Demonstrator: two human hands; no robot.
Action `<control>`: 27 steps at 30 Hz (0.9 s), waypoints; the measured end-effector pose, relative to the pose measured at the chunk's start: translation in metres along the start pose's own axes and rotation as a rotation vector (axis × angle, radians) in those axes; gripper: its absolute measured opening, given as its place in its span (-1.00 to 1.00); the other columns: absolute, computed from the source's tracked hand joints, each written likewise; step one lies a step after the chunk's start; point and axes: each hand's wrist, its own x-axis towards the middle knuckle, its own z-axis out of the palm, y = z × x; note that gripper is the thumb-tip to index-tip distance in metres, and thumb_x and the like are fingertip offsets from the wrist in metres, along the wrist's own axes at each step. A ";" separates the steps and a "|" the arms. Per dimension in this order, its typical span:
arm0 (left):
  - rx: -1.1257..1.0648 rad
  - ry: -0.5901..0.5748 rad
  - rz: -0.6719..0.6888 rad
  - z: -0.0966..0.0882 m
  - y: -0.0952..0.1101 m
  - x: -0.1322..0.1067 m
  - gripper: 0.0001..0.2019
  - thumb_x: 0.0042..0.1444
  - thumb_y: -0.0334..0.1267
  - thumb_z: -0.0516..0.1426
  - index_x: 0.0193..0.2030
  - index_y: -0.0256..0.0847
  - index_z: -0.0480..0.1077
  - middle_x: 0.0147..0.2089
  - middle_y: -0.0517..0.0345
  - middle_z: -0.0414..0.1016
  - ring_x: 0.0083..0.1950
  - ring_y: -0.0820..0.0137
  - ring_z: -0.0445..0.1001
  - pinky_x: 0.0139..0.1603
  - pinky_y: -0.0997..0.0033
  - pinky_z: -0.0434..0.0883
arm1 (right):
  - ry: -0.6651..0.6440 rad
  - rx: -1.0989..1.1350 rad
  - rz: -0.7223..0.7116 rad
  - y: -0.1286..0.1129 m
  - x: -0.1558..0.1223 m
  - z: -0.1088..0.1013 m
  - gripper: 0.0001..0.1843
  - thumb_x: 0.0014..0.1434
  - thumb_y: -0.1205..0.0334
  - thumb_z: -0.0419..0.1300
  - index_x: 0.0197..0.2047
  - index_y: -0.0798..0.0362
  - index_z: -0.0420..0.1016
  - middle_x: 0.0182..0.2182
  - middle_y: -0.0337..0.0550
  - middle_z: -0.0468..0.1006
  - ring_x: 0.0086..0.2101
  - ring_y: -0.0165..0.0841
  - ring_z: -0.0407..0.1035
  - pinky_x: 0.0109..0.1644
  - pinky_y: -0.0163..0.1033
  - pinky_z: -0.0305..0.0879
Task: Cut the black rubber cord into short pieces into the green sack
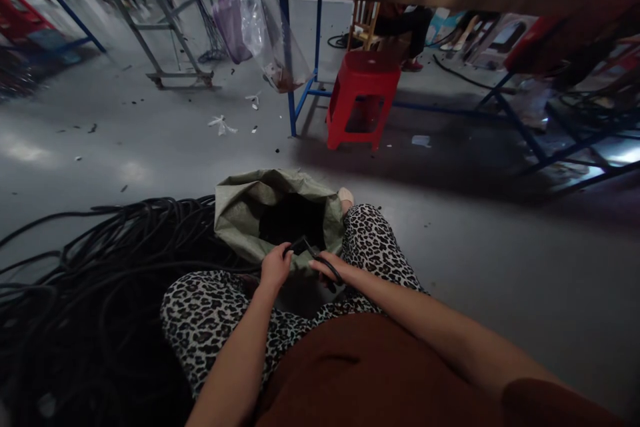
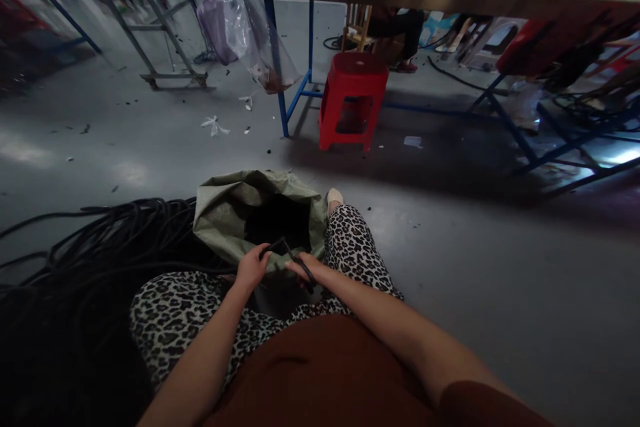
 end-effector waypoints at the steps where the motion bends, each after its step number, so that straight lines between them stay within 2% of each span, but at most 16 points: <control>1: -0.001 -0.003 0.005 0.000 0.001 0.000 -0.67 0.18 -0.30 0.05 0.06 -0.25 0.41 0.05 -0.04 0.51 0.07 0.27 0.46 0.14 0.27 0.35 | -0.015 -0.014 -0.009 0.001 0.001 0.000 -0.75 0.28 0.10 0.10 -0.15 0.15 0.32 -0.70 -0.34 0.37 -0.73 -0.44 0.29 -0.64 -0.42 0.21; 13: 0.032 -0.065 0.049 0.005 0.002 -0.005 -0.68 0.18 -0.30 0.05 0.05 -0.23 0.41 0.02 -0.01 0.52 0.04 0.28 0.47 0.11 0.27 0.36 | -0.047 -0.051 -0.029 -0.004 -0.002 -0.001 -0.79 0.29 0.15 0.07 -0.22 0.14 0.32 -0.72 -0.35 0.34 -0.70 -0.43 0.29 -0.66 -0.43 0.19; 19: 0.022 -0.129 0.061 0.006 0.000 -0.005 -0.68 0.17 -0.31 0.06 0.06 -0.23 0.41 0.04 0.00 0.51 0.06 0.31 0.46 0.14 0.30 0.33 | -0.043 0.005 -0.005 -0.002 -0.002 0.001 -0.75 0.29 0.12 0.06 -0.14 0.16 0.33 -0.72 -0.34 0.35 -0.71 -0.43 0.30 -0.64 -0.43 0.18; 23: 0.008 -0.169 0.070 0.006 0.001 -0.008 -0.67 0.17 -0.33 0.05 0.06 -0.20 0.42 0.03 0.04 0.52 0.06 0.34 0.45 0.15 0.34 0.31 | -0.092 0.063 0.031 0.006 0.005 0.005 -0.70 0.31 0.10 0.02 -0.07 0.18 0.29 -0.74 -0.33 0.35 -0.72 -0.44 0.30 -0.63 -0.45 0.16; 27: -0.007 -0.169 0.047 0.006 0.001 -0.011 -0.66 0.16 -0.32 0.05 0.07 -0.20 0.42 0.06 0.04 0.51 0.07 0.33 0.44 0.14 0.35 0.31 | -0.036 0.046 0.034 0.011 0.009 0.007 -0.76 0.32 0.13 0.02 -0.15 0.17 0.28 -0.74 -0.37 0.29 -0.76 -0.48 0.24 -0.67 -0.46 0.15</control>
